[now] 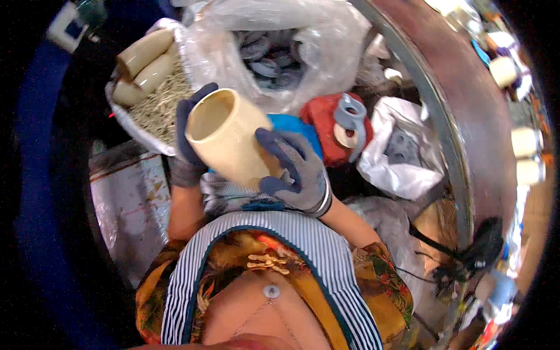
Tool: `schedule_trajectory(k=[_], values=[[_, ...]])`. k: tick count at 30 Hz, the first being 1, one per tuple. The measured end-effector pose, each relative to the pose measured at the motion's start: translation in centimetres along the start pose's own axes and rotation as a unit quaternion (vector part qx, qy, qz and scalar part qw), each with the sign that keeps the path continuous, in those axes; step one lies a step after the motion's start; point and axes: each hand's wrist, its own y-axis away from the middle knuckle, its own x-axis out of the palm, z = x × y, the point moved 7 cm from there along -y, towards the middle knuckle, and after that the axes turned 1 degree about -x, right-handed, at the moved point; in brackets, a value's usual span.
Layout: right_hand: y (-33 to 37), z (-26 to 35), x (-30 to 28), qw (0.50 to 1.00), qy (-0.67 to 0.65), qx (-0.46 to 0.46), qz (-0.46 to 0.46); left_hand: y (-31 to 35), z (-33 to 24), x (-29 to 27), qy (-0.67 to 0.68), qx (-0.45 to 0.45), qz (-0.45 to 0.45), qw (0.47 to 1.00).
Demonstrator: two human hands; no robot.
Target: The person assembles lids for pitchers by placing circular gaskets and plastic caps into the main lid body, pressing them into place, and then placing the finished lid into a bag.
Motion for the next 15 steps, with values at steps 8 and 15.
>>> schedule_trajectory(k=[8,15], values=[[7.1,-23.3,-14.1,0.827,0.459,0.233,-0.228,1.3,8.5,0.7,-0.02,-0.132,0.148,0.98],[-0.4,-14.3,-14.2,0.934,-0.144,0.207,-0.252,-1.4,6.0,0.9,-0.37,0.036,0.219,0.902]])
